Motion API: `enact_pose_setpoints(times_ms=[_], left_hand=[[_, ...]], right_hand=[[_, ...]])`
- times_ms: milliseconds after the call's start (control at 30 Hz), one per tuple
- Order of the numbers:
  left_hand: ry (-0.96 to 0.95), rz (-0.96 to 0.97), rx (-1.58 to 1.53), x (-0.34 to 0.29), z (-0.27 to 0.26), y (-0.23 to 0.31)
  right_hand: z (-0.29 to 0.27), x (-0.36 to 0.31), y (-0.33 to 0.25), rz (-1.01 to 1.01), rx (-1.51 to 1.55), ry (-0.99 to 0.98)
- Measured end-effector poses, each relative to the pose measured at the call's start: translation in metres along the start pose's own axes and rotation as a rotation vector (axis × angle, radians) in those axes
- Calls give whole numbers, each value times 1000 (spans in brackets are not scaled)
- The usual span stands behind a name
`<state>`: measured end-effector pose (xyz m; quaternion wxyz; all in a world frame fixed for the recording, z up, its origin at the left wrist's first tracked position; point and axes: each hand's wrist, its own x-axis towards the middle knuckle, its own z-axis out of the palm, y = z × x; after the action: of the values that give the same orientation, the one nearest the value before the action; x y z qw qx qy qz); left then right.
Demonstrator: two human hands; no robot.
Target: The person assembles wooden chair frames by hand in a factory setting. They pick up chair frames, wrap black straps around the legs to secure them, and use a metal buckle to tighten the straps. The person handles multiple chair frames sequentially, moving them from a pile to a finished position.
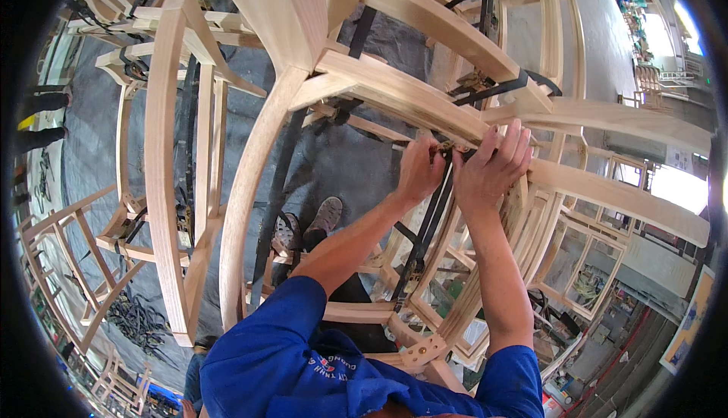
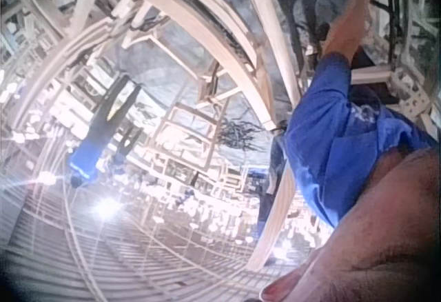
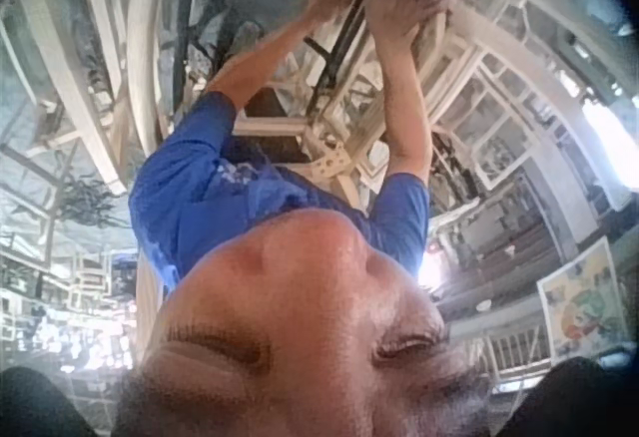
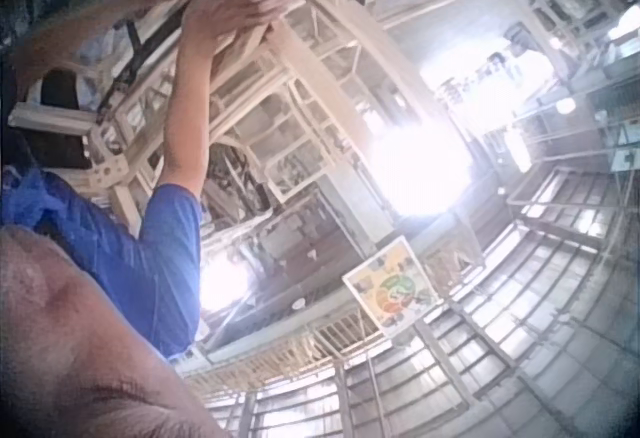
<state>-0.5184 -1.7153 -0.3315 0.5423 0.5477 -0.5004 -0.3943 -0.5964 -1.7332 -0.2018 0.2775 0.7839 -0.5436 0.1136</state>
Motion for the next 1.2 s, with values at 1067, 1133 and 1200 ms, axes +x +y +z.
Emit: enact_pose_setpoints(times_ms=[1067,1133,1200], left_hand=[[-760,-806,-409,-14,-116,172],[-734,-938,-535,-12,-114,142],[-699,-943,-542,-6,-90,120]], right_hand=[[-135,18,83,-336,833,-963],[-136,26,73,-377,894,-920],[-139,38,58,-420,949,-877]])
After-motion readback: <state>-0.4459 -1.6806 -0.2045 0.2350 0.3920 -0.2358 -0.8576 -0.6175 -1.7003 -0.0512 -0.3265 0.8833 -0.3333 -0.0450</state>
